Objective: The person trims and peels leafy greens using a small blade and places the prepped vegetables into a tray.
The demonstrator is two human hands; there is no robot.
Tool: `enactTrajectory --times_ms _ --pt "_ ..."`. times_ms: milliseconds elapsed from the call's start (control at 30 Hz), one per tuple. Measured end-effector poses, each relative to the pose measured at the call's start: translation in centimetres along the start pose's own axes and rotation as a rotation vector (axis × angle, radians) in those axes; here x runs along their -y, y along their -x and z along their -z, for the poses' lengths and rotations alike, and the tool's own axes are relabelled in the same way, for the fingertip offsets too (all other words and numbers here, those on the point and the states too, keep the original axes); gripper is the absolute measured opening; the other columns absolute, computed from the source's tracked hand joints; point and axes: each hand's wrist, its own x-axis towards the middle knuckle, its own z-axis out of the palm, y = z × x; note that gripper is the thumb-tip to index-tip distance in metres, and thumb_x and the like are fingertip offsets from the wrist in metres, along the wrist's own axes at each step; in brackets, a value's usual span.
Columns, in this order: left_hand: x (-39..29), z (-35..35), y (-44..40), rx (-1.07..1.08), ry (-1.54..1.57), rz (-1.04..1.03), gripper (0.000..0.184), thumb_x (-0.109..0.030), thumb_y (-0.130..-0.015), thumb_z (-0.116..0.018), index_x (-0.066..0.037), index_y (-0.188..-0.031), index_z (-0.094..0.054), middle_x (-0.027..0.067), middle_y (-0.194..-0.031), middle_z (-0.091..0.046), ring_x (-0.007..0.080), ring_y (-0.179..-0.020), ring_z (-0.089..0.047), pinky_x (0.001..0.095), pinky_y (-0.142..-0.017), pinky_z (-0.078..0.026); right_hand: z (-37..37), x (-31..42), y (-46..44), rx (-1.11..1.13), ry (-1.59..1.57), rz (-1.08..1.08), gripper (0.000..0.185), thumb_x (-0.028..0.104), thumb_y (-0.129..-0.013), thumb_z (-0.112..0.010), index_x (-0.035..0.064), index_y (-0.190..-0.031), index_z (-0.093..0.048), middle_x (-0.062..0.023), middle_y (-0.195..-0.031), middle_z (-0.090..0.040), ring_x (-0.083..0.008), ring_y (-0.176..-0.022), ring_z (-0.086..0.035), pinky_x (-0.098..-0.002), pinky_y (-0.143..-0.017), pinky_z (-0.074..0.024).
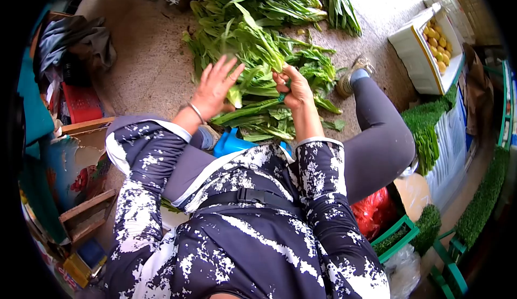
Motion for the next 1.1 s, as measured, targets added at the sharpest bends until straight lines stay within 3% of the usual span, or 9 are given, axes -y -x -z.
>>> enactTrajectory --times_ms 67,133,200,300,467,533,600,967,1100 --pt "-0.8 -1.7 1.3 0.208 -0.020 0.257 0.085 -0.028 -0.052 -0.079 -0.014 -0.126 -0.040 0.0163 -0.129 -0.036 0.0326 -0.125 -0.026 0.0408 -0.102 -0.024 0.0 0.1 0.1 0.064 0.016 0.004 0.021 0.015 -0.081 -0.055 0.0040 -0.099 -0.051 -0.0045 -0.075 -0.055 -0.0104 -0.063 -0.057 -0.0148 -0.036 -0.0276" --pt "-0.5 -3.5 1.4 0.214 0.368 0.415 0.079 -0.027 -0.056 -0.077 -0.010 -0.125 -0.042 0.0193 -0.127 -0.038 0.0339 -0.123 -0.029 0.0408 -0.101 -0.027 -0.6 -0.1 0.5 0.146 0.078 0.069 0.030 0.012 -0.080 -0.055 0.0028 -0.108 -0.048 -0.0068 -0.083 -0.057 -0.0118 -0.069 -0.057 -0.0152 -0.038 -0.0288" --pt "0.0 -3.5 1.0 0.116 0.941 0.505 0.064 -0.022 -0.068 -0.072 -0.004 -0.121 -0.043 0.0123 -0.118 -0.048 0.0271 -0.107 -0.049 0.0355 -0.093 -0.038 -1.2 -0.6 0.7 0.112 0.163 0.130 0.035 0.008 -0.078 -0.057 0.0007 -0.111 -0.046 -0.0093 -0.084 -0.057 -0.0150 -0.071 -0.058 -0.0156 -0.039 -0.0299" --pt "-0.9 -2.7 1.2 -0.159 1.851 0.639 0.054 -0.006 -0.075 -0.065 -0.007 -0.123 -0.039 0.0068 -0.110 -0.051 0.0170 -0.102 -0.052 0.0264 -0.081 -0.047 -3.0 -1.5 1.4 0.108 0.300 0.152 0.039 0.004 -0.076 -0.061 -0.0019 -0.111 -0.045 -0.0087 -0.083 -0.058 -0.0129 -0.068 -0.057 -0.0170 -0.040 -0.0298" --pt "-1.2 -0.7 1.5 -0.299 2.010 0.536 0.053 -0.006 -0.075 -0.065 -0.010 -0.119 -0.037 0.0051 -0.112 -0.050 0.0178 -0.102 -0.052 0.0328 -0.080 -0.048 -4.3 -3.9 2.3 0.092 0.628 0.175 0.030 0.003 -0.069 -0.067 0.0019 -0.099 -0.059 0.0015 -0.071 -0.056 -0.0025 -0.045 -0.037 -0.0167 -0.040 -0.0259" --pt "-1.0 -1.5 1.9 -0.405 1.915 0.641 0.051 -0.006 -0.075 -0.065 -0.011 -0.117 -0.039 0.0037 -0.108 -0.053 0.0168 -0.099 -0.053 0.0318 -0.079 -0.048 -4.7 -4.5 2.7 0.163 0.718 0.201 0.027 -0.004 -0.068 -0.065 0.0023 -0.093 -0.061 0.0007 -0.078 -0.057 -0.0048 -0.066 -0.048 -0.0174 -0.060 -0.0408" --pt "-0.8 -1.7 2.0 -0.444 1.937 0.660 0.051 -0.004 -0.073 -0.066 -0.011 -0.116 -0.039 0.0025 -0.104 -0.053 0.0151 -0.095 -0.053 0.0292 -0.077 -0.048 -4.3 -5.5 2.2 0.248 0.830 0.307 0.027 -0.007 -0.066 -0.064 0.0017 -0.092 -0.061 -0.0002 -0.082 -0.057 -0.0072 -0.078 -0.050 -0.0201 -0.073 -0.0417" --pt "0.0 -2.4 2.9 -0.531 1.900 0.590 0.044 0.003 -0.075 -0.060 -0.010 -0.114 -0.043 0.0052 -0.101 -0.056 0.0181 -0.094 -0.056 0.0303 -0.078 -0.048 -4.8 -5.4 2.6 0.024 0.755 0.119 0.017 0.007 -0.073 -0.066 0.0013 -0.088 -0.061 0.0005 -0.071 -0.058 -0.0054 -0.063 -0.051 -0.0173 -0.060 -0.0416" --pt "0.1 -1.9 3.5 -0.359 2.219 0.522 0.046 0.003 -0.081 -0.050 -0.011 -0.123 -0.037 0.0116 -0.120 -0.047 0.0261 -0.108 -0.048 0.0378 -0.090 -0.043 -7.0 -4.6 4.1 0.154 0.955 0.098 0.024 0.016 -0.077 -0.064 -0.0023 -0.092 -0.062 -0.0035 -0.075 -0.060 -0.0087 -0.066 -0.052 -0.0198 -0.062 -0.0410"
